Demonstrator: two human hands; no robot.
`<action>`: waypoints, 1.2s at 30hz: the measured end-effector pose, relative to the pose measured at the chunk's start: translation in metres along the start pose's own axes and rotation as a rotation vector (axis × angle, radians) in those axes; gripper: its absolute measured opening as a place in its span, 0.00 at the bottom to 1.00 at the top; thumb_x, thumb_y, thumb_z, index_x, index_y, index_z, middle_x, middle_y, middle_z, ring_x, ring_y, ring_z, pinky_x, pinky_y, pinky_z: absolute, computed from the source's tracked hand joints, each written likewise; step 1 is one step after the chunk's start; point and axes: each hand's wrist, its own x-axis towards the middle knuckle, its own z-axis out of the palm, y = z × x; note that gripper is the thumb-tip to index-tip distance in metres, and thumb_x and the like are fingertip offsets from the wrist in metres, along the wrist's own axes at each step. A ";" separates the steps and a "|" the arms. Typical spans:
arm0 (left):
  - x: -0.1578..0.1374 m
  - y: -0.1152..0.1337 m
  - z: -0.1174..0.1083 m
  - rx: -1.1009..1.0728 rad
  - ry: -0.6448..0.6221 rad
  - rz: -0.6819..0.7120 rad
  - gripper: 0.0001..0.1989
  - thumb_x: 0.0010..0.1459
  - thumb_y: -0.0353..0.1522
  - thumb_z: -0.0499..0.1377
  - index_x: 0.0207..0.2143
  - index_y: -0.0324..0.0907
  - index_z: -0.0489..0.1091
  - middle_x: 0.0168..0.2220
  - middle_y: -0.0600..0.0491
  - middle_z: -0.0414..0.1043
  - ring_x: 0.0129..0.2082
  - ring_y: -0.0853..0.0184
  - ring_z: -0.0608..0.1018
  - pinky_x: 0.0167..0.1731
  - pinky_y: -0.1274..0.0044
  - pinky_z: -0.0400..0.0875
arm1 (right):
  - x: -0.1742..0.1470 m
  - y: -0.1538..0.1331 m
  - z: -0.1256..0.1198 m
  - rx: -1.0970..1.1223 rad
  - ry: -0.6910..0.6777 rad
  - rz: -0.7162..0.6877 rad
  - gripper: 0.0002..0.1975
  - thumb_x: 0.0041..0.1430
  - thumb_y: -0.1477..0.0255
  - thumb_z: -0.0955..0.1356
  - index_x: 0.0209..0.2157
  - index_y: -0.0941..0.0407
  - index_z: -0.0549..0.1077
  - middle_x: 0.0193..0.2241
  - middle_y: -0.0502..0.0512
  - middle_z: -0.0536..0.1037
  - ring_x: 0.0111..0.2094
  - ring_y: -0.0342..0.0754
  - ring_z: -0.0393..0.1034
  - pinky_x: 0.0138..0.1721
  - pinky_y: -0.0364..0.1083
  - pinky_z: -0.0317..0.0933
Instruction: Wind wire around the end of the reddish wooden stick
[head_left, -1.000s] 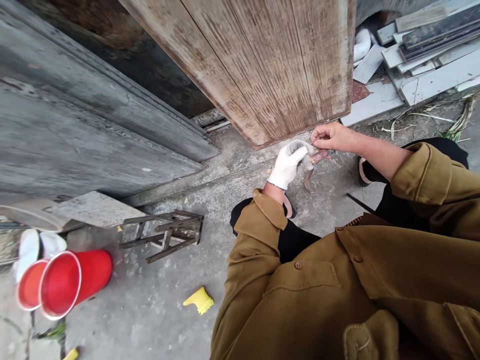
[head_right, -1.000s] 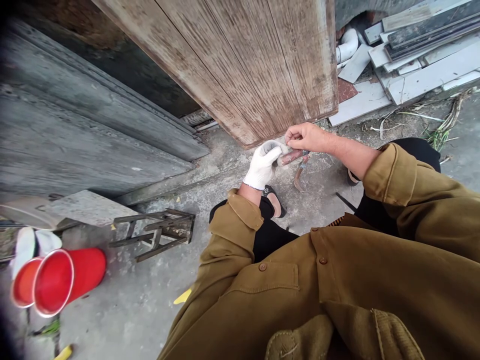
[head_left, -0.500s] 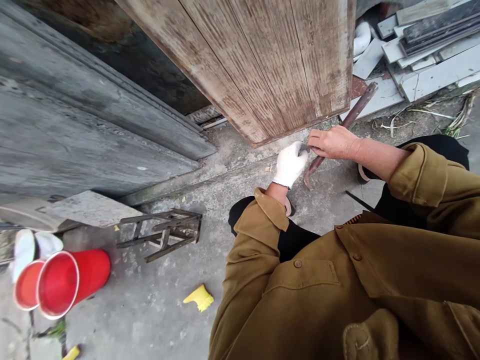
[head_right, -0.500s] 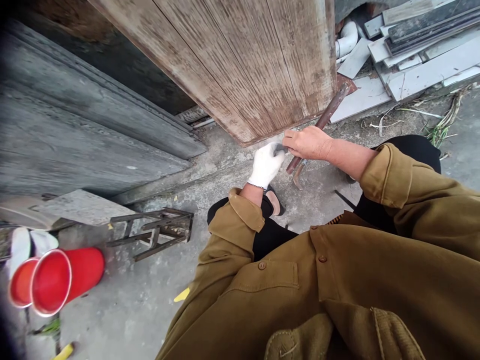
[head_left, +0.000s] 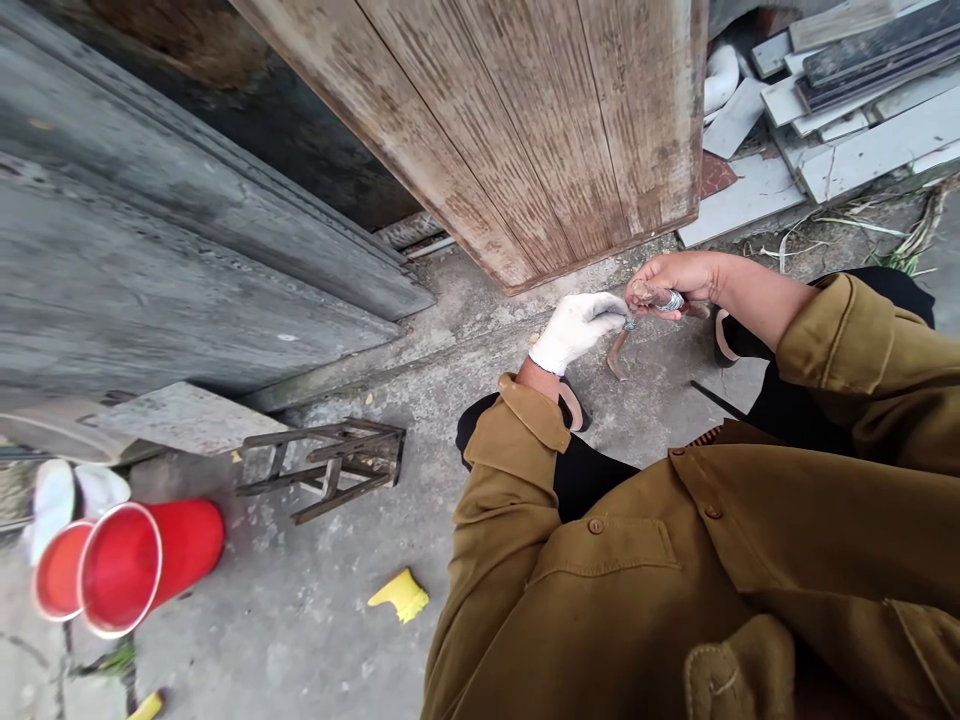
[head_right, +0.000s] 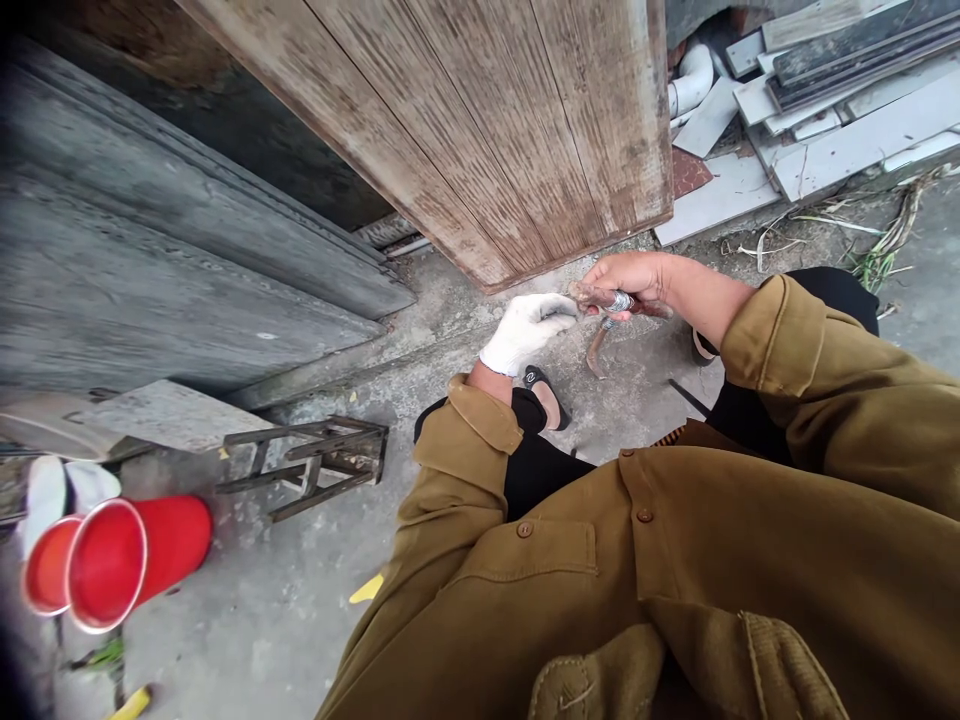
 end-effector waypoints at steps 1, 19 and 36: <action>0.000 0.002 0.000 -0.052 0.005 -0.023 0.08 0.56 0.28 0.63 0.36 0.40 0.82 0.36 0.53 0.83 0.37 0.65 0.83 0.43 0.75 0.75 | 0.002 0.003 -0.002 0.034 -0.042 -0.021 0.16 0.47 0.67 0.78 0.30 0.61 0.72 0.23 0.52 0.75 0.14 0.40 0.63 0.14 0.41 0.55; 0.009 -0.006 0.027 -0.192 0.482 -0.288 0.06 0.59 0.29 0.59 0.37 0.41 0.76 0.29 0.54 0.78 0.27 0.68 0.79 0.31 0.77 0.74 | 0.012 -0.002 0.035 -0.925 0.637 -0.336 0.05 0.56 0.75 0.68 0.34 0.59 0.76 0.31 0.53 0.79 0.32 0.44 0.70 0.34 0.42 0.57; 0.006 -0.004 0.013 0.663 0.078 -0.285 0.12 0.62 0.30 0.58 0.40 0.41 0.82 0.39 0.42 0.83 0.42 0.53 0.84 0.40 0.70 0.72 | 0.006 -0.001 0.042 -1.655 0.440 -0.257 0.16 0.68 0.71 0.62 0.44 0.62 0.80 0.45 0.66 0.80 0.30 0.46 0.68 0.30 0.46 0.44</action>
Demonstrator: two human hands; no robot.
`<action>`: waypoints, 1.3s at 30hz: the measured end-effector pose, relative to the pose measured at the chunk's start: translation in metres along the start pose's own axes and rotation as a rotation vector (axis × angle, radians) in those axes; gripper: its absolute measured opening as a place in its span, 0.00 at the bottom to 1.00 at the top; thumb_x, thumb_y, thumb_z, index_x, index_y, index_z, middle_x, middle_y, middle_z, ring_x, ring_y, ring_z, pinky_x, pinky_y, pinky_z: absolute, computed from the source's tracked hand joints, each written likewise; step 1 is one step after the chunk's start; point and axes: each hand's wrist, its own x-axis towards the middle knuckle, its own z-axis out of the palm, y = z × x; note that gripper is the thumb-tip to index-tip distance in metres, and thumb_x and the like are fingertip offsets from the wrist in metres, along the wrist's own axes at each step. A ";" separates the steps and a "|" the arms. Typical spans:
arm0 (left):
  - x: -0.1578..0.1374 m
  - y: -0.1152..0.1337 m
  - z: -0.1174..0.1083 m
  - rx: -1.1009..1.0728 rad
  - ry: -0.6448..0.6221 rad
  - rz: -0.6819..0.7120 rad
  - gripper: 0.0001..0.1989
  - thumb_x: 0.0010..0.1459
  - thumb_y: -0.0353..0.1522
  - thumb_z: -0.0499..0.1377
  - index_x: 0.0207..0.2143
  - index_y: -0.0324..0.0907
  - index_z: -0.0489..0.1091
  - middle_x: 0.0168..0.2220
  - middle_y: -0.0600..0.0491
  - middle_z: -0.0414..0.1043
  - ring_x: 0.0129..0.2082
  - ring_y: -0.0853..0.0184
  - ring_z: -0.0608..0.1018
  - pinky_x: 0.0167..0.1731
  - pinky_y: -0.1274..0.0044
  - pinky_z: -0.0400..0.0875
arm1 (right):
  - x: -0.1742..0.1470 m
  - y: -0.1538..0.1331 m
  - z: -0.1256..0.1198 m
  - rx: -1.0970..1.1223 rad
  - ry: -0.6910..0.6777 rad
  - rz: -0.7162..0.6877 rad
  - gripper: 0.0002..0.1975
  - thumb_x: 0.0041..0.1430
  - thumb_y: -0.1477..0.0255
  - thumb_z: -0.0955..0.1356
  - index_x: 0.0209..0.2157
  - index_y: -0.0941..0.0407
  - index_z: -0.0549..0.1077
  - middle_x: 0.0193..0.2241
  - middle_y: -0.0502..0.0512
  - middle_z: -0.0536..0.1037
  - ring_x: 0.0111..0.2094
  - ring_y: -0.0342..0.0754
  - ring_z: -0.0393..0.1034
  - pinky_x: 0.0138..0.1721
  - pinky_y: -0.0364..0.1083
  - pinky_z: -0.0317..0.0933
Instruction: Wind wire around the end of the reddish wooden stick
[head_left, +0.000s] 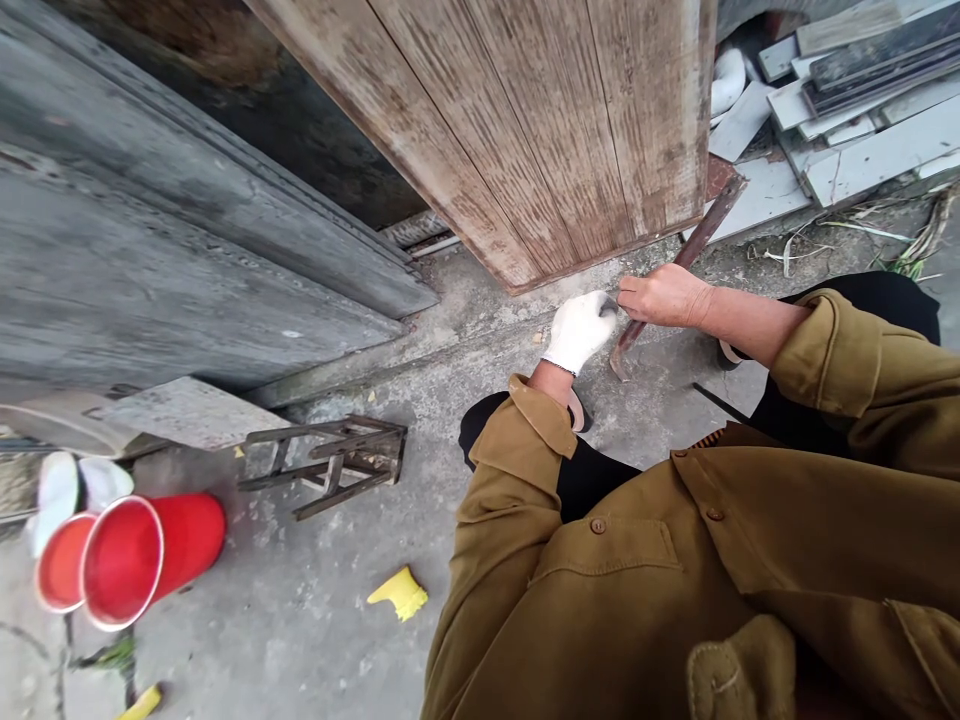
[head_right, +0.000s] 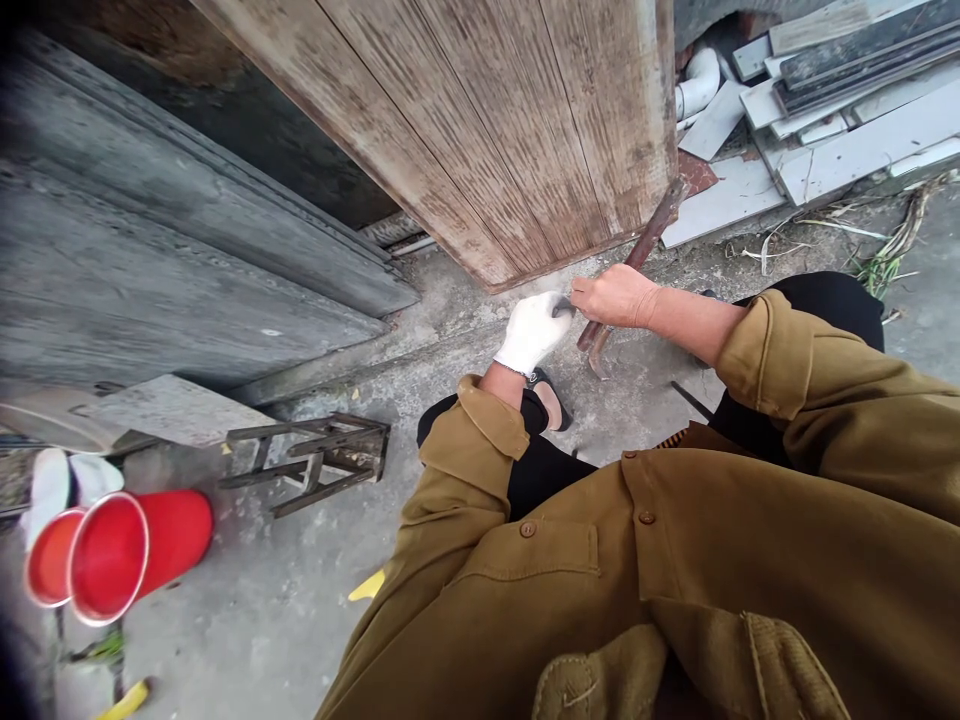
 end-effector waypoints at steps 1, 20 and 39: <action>-0.002 -0.001 -0.002 -0.016 0.006 0.022 0.12 0.62 0.30 0.58 0.42 0.42 0.82 0.40 0.44 0.84 0.43 0.54 0.84 0.41 0.71 0.73 | 0.001 0.003 0.000 0.046 0.019 0.020 0.16 0.68 0.71 0.62 0.43 0.62 0.80 0.44 0.65 0.80 0.31 0.46 0.68 0.30 0.45 0.45; -0.008 0.009 -0.004 -0.870 0.130 -0.148 0.06 0.61 0.34 0.60 0.33 0.40 0.73 0.24 0.55 0.74 0.22 0.71 0.74 0.26 0.80 0.69 | 0.003 0.011 -0.002 0.788 0.260 0.178 0.09 0.59 0.67 0.69 0.35 0.59 0.77 0.30 0.55 0.78 0.32 0.45 0.71 0.34 0.42 0.60; -0.009 0.003 -0.005 -0.254 0.131 0.078 0.05 0.60 0.31 0.61 0.37 0.42 0.77 0.36 0.49 0.81 0.39 0.61 0.81 0.43 0.73 0.73 | 0.001 0.013 -0.004 0.826 0.088 0.241 0.04 0.54 0.73 0.68 0.28 0.58 0.75 0.24 0.51 0.74 0.26 0.42 0.64 0.29 0.42 0.54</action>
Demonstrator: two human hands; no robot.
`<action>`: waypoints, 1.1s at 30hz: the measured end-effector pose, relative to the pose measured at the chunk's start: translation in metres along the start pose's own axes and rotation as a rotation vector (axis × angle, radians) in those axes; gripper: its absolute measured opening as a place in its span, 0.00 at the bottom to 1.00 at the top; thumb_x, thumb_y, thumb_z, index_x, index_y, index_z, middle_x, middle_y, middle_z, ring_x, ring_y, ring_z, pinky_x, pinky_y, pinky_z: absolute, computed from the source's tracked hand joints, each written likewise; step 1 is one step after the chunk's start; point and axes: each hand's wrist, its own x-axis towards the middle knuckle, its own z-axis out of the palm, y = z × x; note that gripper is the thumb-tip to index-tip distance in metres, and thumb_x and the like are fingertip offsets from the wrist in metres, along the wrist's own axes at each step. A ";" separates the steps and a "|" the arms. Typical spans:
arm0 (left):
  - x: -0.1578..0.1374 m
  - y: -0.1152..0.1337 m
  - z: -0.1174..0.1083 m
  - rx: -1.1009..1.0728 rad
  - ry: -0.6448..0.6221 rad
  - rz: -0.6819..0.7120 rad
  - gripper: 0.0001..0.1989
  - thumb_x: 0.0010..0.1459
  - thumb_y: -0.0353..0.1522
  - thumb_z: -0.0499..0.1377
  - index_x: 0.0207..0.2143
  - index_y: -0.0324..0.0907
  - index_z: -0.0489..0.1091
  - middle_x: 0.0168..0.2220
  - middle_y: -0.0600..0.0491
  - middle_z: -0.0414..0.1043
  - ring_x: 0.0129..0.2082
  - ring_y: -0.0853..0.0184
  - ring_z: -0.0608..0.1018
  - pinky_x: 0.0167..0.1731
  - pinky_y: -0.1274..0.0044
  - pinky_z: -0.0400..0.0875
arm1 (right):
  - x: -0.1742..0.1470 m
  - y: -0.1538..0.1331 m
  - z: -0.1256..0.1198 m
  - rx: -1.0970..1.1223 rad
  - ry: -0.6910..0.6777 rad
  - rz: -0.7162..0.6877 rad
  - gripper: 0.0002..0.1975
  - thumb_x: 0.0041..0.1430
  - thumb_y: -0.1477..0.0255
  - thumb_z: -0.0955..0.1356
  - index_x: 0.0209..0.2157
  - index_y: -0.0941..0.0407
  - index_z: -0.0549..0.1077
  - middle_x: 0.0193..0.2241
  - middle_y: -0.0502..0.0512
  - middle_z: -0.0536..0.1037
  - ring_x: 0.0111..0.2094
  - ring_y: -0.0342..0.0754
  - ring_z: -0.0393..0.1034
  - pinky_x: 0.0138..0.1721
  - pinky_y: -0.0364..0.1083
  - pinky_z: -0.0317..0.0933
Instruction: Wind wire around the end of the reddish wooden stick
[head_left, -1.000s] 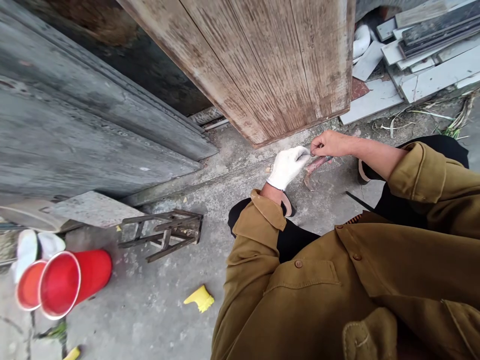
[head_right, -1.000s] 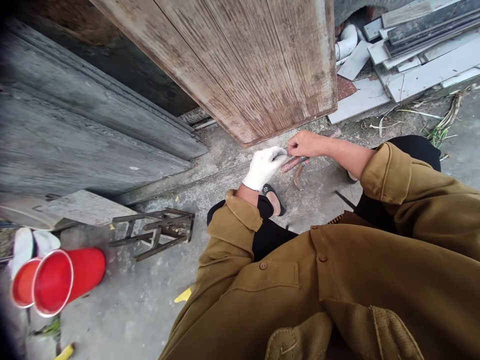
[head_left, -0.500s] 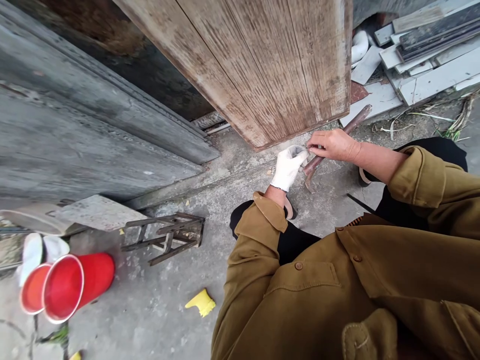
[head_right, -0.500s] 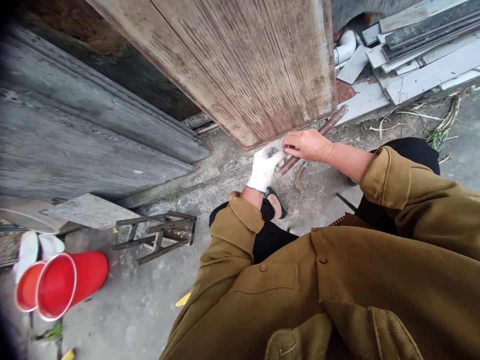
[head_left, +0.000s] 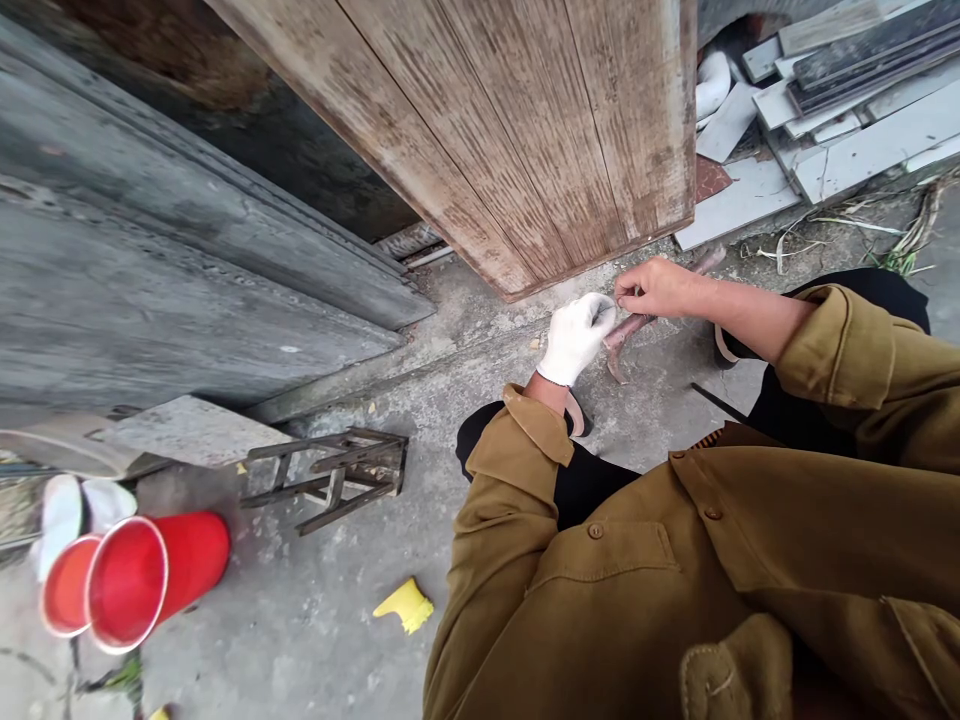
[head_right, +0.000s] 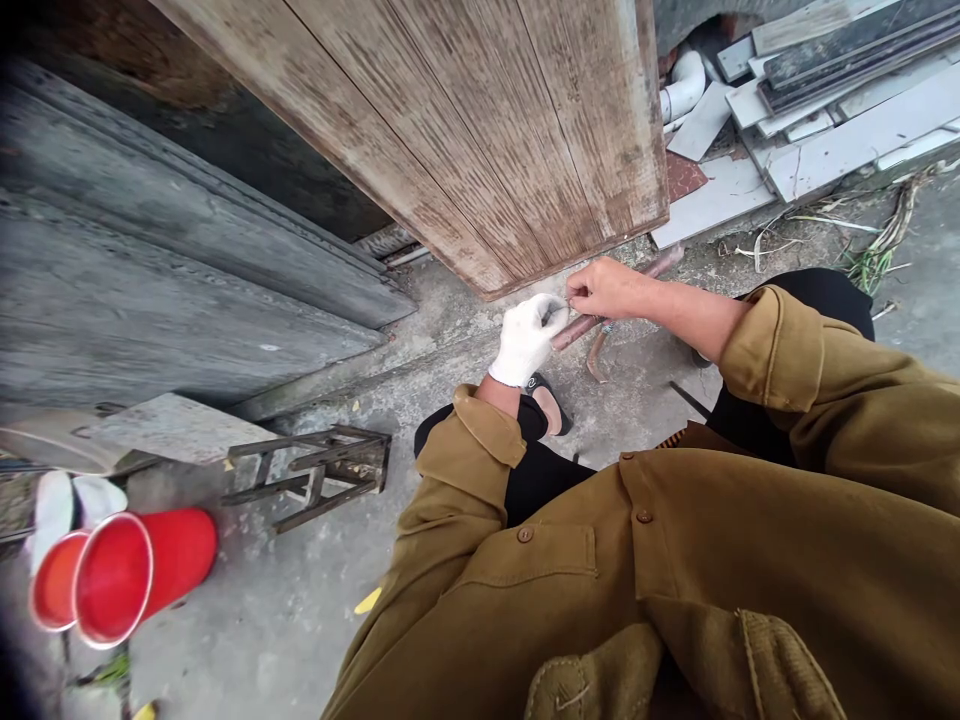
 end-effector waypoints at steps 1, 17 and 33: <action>0.000 -0.002 0.000 0.063 -0.006 0.059 0.06 0.61 0.31 0.61 0.38 0.42 0.77 0.37 0.48 0.81 0.40 0.60 0.81 0.45 0.71 0.73 | 0.000 0.000 0.001 0.156 -0.039 0.111 0.04 0.54 0.71 0.69 0.28 0.58 0.74 0.22 0.50 0.72 0.24 0.41 0.62 0.27 0.41 0.54; 0.000 0.003 0.015 -0.876 -0.058 -0.491 0.07 0.54 0.34 0.61 0.27 0.42 0.67 0.18 0.59 0.66 0.17 0.73 0.69 0.16 0.83 0.56 | -0.009 -0.005 0.007 -0.701 0.056 -0.182 0.17 0.69 0.67 0.63 0.50 0.61 0.77 0.49 0.64 0.79 0.37 0.49 0.71 0.30 0.45 0.45; -0.001 0.012 -0.008 -0.688 -0.165 -0.458 0.04 0.54 0.31 0.60 0.27 0.40 0.69 0.19 0.57 0.68 0.17 0.75 0.67 0.17 0.81 0.57 | -0.009 -0.001 0.002 -0.489 0.022 -0.332 0.13 0.68 0.69 0.62 0.36 0.60 0.75 0.40 0.58 0.77 0.27 0.41 0.61 0.30 0.44 0.44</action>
